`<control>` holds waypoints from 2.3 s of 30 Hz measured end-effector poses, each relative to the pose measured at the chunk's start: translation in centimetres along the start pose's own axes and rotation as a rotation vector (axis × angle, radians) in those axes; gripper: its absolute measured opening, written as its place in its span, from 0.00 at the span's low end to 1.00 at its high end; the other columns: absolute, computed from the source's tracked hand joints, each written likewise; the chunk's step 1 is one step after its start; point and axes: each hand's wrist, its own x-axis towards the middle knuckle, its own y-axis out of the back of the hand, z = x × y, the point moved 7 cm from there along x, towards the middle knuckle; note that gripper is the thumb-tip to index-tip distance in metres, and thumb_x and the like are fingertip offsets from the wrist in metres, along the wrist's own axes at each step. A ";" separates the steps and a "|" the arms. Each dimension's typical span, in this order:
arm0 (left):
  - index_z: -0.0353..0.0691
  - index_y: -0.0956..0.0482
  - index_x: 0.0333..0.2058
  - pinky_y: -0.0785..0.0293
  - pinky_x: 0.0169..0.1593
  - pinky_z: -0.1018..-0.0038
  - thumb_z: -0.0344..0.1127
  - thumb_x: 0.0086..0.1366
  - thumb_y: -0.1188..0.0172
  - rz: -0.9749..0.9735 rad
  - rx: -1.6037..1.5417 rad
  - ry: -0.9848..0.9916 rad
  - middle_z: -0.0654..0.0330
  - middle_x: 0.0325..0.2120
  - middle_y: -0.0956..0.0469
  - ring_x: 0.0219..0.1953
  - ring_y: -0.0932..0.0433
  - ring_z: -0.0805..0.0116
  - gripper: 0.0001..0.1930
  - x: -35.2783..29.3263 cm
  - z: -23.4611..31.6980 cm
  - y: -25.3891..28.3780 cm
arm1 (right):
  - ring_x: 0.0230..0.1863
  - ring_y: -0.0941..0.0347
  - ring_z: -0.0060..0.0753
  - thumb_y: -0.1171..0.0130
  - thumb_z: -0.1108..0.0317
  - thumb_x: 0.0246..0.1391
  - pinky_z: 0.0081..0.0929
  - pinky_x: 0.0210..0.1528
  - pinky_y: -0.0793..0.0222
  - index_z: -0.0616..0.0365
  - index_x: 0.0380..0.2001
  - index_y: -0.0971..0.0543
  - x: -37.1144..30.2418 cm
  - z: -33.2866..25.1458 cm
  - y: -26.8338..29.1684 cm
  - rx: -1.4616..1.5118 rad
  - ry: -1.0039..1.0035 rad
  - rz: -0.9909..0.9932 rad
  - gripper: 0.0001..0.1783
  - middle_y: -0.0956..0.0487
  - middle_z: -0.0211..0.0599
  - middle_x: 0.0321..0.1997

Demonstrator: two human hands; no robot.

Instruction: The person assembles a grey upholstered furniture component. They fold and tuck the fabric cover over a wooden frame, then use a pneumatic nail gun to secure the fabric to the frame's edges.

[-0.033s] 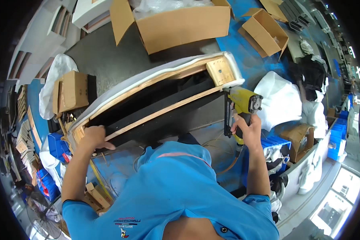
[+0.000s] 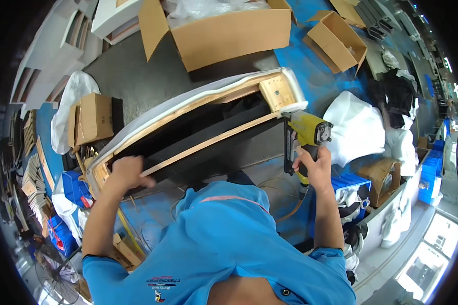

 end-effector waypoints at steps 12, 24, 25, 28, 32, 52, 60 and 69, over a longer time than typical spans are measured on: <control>0.38 0.12 0.36 0.19 0.43 0.53 0.48 0.74 0.45 0.369 -0.224 -0.122 0.48 0.35 0.14 0.42 0.14 0.47 0.20 12.2 24.6 16.2 | 0.17 0.26 0.26 0.34 0.69 0.57 0.28 0.19 0.28 0.62 0.38 0.21 7.8 15.6 8.0 0.193 -0.299 -0.085 0.09 0.21 0.34 0.25; 0.37 0.18 0.45 0.23 0.48 0.65 0.28 0.67 0.38 0.785 -0.812 -0.470 0.52 0.41 0.20 0.45 0.19 0.51 0.09 9.6 23.4 15.2 | 0.58 0.24 0.58 0.35 0.55 0.60 0.50 0.57 0.26 0.32 0.77 0.41 17.2 39.5 1.6 -0.833 -0.315 -0.033 0.44 0.22 0.53 0.56; 0.38 0.18 0.45 0.22 0.48 0.65 0.25 0.65 0.38 0.827 -0.807 -0.473 0.53 0.41 0.20 0.45 0.19 0.51 0.10 9.1 22.7 15.1 | 0.58 0.24 0.58 0.35 0.56 0.61 0.50 0.57 0.26 0.32 0.77 0.42 17.0 41.6 1.1 -0.833 -0.298 -0.053 0.44 0.23 0.53 0.57; 0.40 0.17 0.43 0.22 0.49 0.65 0.25 0.58 0.36 1.029 -0.391 -0.597 0.54 0.41 0.19 0.46 0.19 0.53 0.13 8.2 23.2 16.9 | 0.63 0.27 0.56 0.37 0.57 0.62 0.48 0.58 0.26 0.37 0.73 0.33 17.1 45.0 0.3 -0.764 -0.294 -0.129 0.36 0.25 0.53 0.60; 0.40 0.16 0.41 0.21 0.49 0.64 0.28 0.53 0.36 1.036 -0.337 -0.692 0.57 0.40 0.18 0.46 0.19 0.55 0.14 8.4 25.2 17.3 | 0.44 0.18 0.50 0.37 0.54 0.62 0.42 0.48 0.22 0.52 0.49 0.15 15.2 36.6 -2.4 -0.937 -0.347 -0.659 0.18 0.16 0.46 0.43; 0.32 0.24 0.52 0.27 0.55 0.54 0.43 0.64 0.32 1.105 -0.728 -0.341 0.46 0.46 0.21 0.51 0.22 0.45 0.25 5.4 25.1 12.5 | 0.32 0.18 0.52 0.35 0.66 0.55 0.46 0.35 0.23 0.51 0.37 0.17 17.8 -5.5 -11.9 -0.998 0.728 -0.389 0.07 0.16 0.43 0.28; 0.26 0.46 0.71 0.37 0.70 0.59 0.71 0.58 0.35 -0.009 -0.753 -0.575 0.31 0.65 0.33 0.68 0.32 0.43 0.60 15.4 27.6 14.0 | 0.31 0.18 0.38 0.35 0.68 0.56 0.32 0.35 0.24 0.58 0.37 0.15 19.8 -7.0 -12.9 -0.761 0.565 -0.615 0.07 0.15 0.40 0.29; 0.37 0.26 0.64 0.33 0.67 0.62 0.64 0.56 0.30 0.033 -0.813 -0.713 0.42 0.61 0.24 0.65 0.27 0.47 0.46 17.9 29.0 13.6 | 0.33 0.19 0.44 0.31 0.60 0.53 0.39 0.35 0.24 0.54 0.36 0.17 17.5 -6.5 -11.6 -1.054 0.809 -0.468 0.12 0.18 0.37 0.30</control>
